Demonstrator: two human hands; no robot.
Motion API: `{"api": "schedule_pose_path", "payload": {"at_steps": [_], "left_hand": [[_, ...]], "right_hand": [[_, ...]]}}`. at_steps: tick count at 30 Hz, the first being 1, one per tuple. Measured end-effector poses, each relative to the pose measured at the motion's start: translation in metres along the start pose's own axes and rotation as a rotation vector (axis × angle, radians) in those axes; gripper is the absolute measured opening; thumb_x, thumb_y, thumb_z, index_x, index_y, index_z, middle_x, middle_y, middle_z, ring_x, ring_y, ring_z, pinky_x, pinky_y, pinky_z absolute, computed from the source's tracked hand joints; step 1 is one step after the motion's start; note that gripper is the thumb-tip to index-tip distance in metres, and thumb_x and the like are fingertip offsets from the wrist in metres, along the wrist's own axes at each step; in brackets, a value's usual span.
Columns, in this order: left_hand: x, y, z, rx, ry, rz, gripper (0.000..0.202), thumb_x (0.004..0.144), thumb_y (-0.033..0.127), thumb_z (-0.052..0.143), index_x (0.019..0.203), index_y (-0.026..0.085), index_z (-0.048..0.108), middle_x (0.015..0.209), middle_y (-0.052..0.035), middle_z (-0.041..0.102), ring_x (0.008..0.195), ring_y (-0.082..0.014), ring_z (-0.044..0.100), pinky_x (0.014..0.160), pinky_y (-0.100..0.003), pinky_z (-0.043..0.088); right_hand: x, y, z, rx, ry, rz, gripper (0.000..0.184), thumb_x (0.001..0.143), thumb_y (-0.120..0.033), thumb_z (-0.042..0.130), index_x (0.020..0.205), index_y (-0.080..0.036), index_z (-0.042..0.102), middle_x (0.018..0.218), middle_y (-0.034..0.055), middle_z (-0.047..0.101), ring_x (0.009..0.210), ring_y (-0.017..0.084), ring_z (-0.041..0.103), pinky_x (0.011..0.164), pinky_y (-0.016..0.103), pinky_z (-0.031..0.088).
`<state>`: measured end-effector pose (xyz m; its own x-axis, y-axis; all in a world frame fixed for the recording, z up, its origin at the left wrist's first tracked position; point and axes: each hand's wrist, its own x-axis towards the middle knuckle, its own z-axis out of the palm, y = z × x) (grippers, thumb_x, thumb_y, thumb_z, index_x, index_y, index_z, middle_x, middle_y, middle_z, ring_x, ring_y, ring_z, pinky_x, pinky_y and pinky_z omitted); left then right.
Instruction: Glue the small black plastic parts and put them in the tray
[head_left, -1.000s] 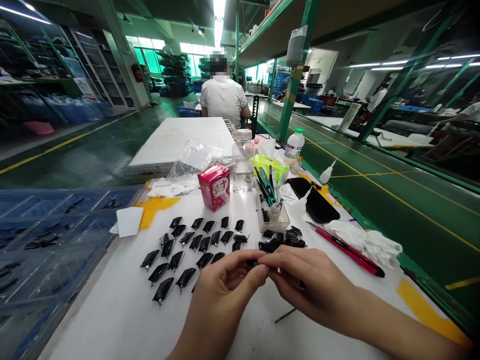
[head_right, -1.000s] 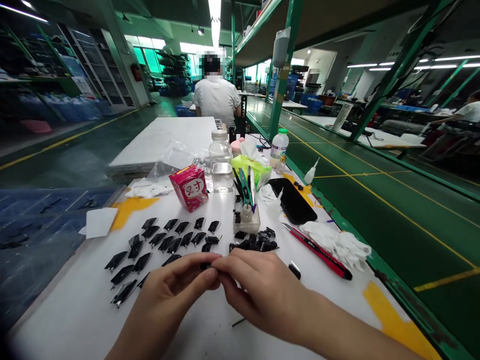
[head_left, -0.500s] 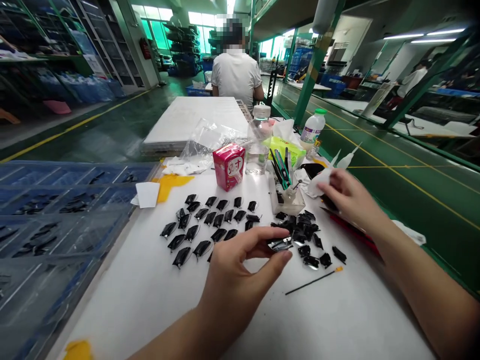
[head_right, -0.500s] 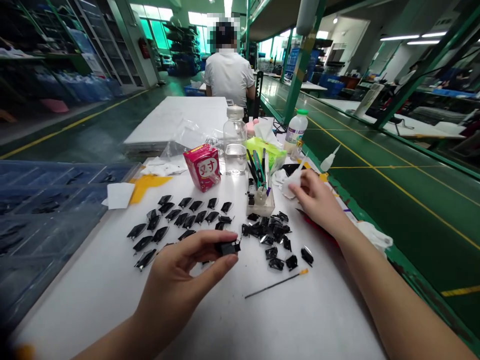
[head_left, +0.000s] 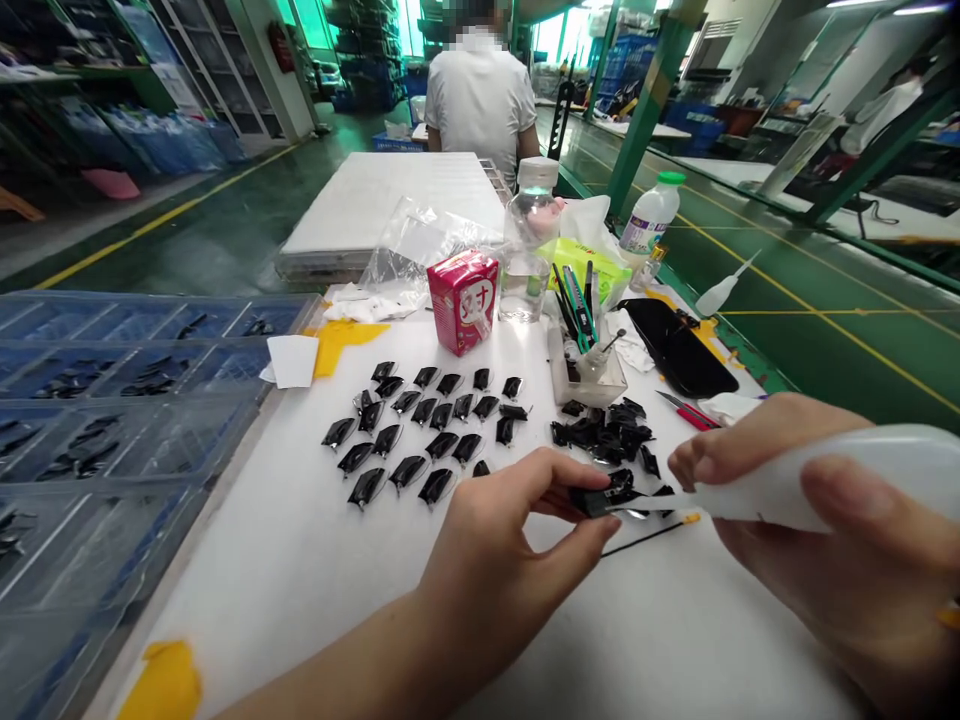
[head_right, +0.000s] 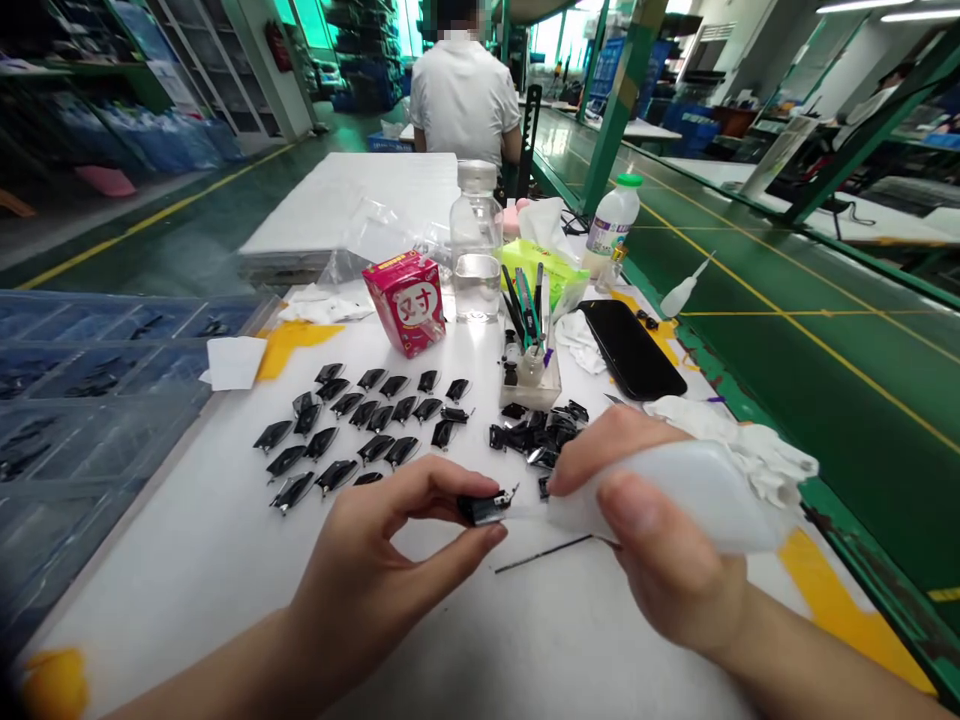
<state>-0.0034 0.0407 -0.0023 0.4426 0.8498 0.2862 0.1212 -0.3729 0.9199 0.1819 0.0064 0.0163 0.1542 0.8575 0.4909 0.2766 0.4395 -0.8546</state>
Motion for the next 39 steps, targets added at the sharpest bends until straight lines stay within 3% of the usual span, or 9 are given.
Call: {"api": "schedule_pose_path", "payload": {"at_steps": [5,15,28,39], "left_hand": [[-0.0003,0.0002,-0.0009,0.025,0.0,0.041,0.017,0.073,0.004,0.075,0.088,0.01,0.07,0.077,0.0007,0.075,0.069,-0.0051,0.07,0.073,-0.003,0.053],[-0.0007,-0.0002,0.0003,0.045,-0.001,0.07,0.019,0.072,0.002,0.076,0.087,0.01,0.07,0.077,0.0011,0.075,0.069,-0.0049,0.07,0.074,-0.003,0.053],[-0.0019,0.0,-0.0019,0.059,-0.001,0.08,0.018,0.071,0.004,0.076,0.087,0.011,0.07,0.076,0.0013,0.074,0.067,-0.0053,0.069,0.073,-0.005,0.055],[-0.0019,0.0006,0.0013,0.047,-0.01,0.06,0.016,0.073,0.005,0.075,0.086,0.012,0.069,0.078,0.0005,0.075,0.068,-0.008,0.07,0.073,-0.011,0.058]], "right_hand": [[-0.0029,0.0093,-0.0018,0.042,-0.108,0.0,0.028,0.091,-0.044,0.054,0.078,-0.027,0.071,0.064,0.0018,0.062,0.054,0.016,0.057,0.043,0.03,0.04],[-0.005,0.0083,-0.0031,0.028,-0.157,0.033,0.026,0.094,-0.043,0.049,0.082,-0.03,0.069,0.065,-0.0007,0.059,0.055,0.014,0.054,0.044,0.028,0.039],[-0.0063,0.0055,-0.003,0.027,-0.15,0.069,0.028,0.093,-0.048,0.052,0.08,-0.029,0.068,0.064,-0.0028,0.059,0.05,0.011,0.052,0.041,0.027,0.037],[-0.0023,0.0004,0.0009,0.039,-0.061,0.05,0.028,0.088,-0.049,0.058,0.075,-0.029,0.072,0.064,-0.0011,0.063,0.049,0.013,0.055,0.037,0.027,0.037]]}}
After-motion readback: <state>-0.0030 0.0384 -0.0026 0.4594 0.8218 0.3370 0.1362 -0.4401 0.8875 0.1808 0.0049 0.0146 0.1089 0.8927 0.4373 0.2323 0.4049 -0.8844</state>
